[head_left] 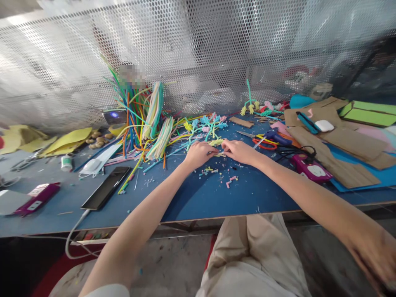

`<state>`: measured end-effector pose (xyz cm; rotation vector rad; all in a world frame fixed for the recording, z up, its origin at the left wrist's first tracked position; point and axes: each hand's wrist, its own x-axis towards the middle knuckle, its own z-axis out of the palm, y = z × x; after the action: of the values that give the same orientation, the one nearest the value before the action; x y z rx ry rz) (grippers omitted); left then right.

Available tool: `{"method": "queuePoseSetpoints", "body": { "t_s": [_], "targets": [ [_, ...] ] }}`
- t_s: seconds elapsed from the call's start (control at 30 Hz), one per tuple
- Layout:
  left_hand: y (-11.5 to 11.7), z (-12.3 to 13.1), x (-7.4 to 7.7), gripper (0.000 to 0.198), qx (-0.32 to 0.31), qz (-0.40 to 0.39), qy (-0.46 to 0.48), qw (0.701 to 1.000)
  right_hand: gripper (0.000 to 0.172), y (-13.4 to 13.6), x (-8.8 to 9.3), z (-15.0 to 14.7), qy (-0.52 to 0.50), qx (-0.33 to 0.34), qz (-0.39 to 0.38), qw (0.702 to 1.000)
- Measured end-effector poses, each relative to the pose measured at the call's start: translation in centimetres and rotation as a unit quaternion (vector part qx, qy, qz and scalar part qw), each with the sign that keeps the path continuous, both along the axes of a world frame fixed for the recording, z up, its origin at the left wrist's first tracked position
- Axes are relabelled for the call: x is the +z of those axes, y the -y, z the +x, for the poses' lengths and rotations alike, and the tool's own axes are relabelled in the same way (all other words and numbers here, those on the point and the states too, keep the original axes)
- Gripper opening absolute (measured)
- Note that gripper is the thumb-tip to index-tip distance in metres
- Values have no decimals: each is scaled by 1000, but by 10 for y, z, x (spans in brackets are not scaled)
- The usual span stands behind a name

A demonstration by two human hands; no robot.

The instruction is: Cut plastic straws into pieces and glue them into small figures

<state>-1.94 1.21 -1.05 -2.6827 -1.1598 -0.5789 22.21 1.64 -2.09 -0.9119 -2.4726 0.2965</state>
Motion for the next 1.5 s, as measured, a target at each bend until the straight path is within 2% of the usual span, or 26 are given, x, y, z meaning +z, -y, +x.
{"method": "queuePoseSetpoints", "body": {
  "t_s": [0.2,0.33,0.5,0.73,0.9,1.23,1.37,1.5],
  "targets": [
    [-2,0,-2,15,2,-5,-4,1000,21,-1,-3,-3,4,-11,-3,1000],
    [-2,-2,3,16,-17,21,-42,999,25,0,-3,-3,-3,-12,-12,1000],
    [0,-3,9,23,-29,57,-44,997,26,1,-2,-2,-5,-7,-12,1000],
    [-1,-3,5,17,-68,25,-19,997,34,0,-1,-1,-4,-8,-29,1000],
    [-2,-2,0,19,-69,20,-31,997,32,0,-4,-1,-23,-1,-29,999],
    [-5,-2,-4,19,-88,-9,9,996,30,1,-3,0,-49,2,-48,998],
    [-4,-1,-4,18,-90,-13,21,996,28,6,1,2,-111,-45,-59,991],
    [-3,0,-4,18,-90,-17,32,995,24,12,7,7,-191,-100,-22,976]
  ]
}}
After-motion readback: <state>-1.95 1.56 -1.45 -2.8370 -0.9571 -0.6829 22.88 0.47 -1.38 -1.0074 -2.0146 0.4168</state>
